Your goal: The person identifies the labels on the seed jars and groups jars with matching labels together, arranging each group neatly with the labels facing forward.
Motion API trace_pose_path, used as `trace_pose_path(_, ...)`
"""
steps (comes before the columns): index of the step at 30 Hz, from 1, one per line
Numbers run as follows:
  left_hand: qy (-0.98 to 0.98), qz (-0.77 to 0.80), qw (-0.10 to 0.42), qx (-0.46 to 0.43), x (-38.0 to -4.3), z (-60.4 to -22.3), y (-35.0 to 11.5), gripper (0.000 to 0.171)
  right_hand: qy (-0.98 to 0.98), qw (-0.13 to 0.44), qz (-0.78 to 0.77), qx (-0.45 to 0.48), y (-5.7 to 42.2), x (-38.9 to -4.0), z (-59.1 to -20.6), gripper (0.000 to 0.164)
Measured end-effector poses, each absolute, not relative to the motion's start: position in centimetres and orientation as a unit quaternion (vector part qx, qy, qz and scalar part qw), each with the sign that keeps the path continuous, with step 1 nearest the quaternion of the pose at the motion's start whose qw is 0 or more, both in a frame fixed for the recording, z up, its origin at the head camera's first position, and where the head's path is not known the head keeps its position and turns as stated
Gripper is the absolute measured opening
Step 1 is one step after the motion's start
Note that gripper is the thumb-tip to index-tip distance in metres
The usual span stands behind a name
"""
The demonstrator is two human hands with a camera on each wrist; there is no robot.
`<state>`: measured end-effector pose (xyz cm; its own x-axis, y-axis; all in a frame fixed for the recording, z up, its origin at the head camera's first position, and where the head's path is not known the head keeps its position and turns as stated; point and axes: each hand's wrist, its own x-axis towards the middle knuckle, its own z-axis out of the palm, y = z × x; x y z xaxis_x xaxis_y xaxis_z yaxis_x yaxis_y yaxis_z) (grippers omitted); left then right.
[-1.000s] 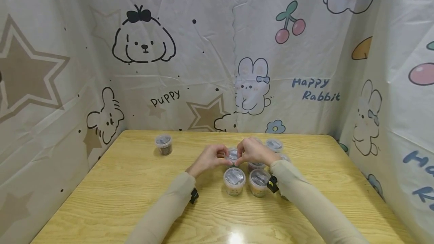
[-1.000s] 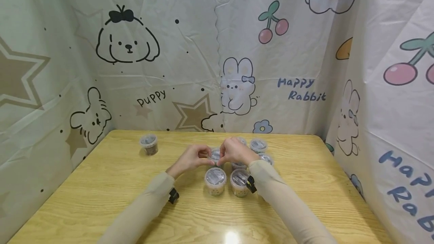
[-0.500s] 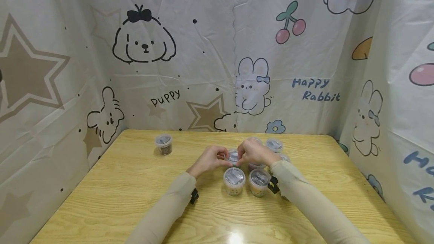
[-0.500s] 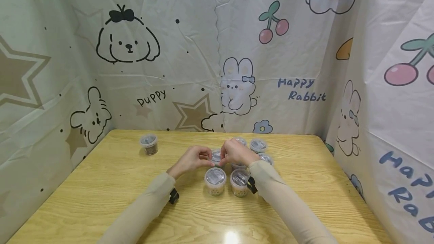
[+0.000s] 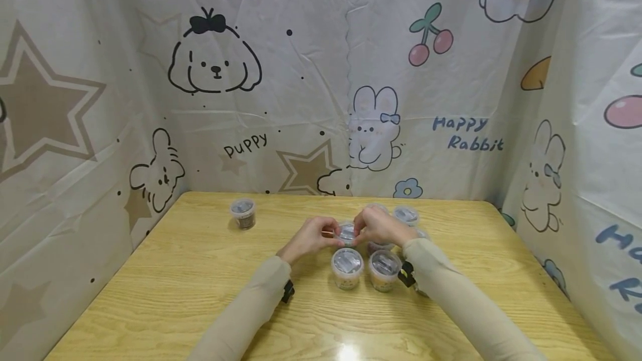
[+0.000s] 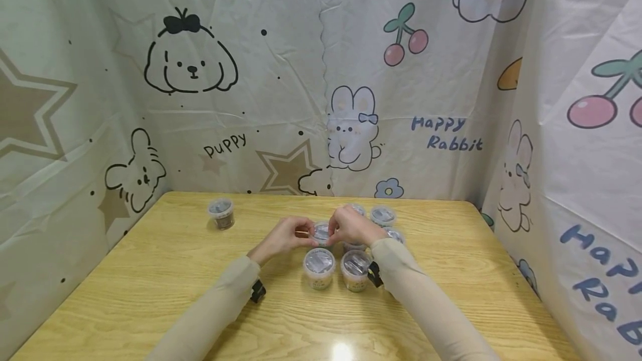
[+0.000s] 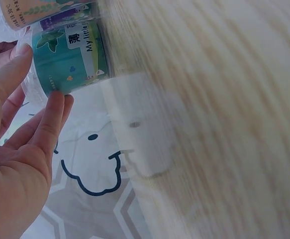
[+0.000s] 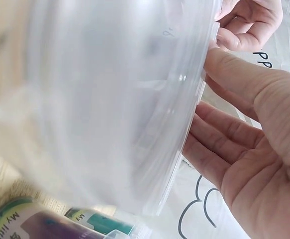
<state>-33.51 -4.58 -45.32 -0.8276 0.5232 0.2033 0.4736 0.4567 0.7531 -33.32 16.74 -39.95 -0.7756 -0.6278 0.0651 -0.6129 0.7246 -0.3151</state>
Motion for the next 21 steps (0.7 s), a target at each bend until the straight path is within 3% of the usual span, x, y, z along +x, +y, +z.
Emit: trace_pose_path(21,0.868,0.400,0.016,0.294,-32.9,-44.1,-5.5,0.024,0.935,0.036,-0.172,-0.309,16.5,-33.0,-38.7,0.011)
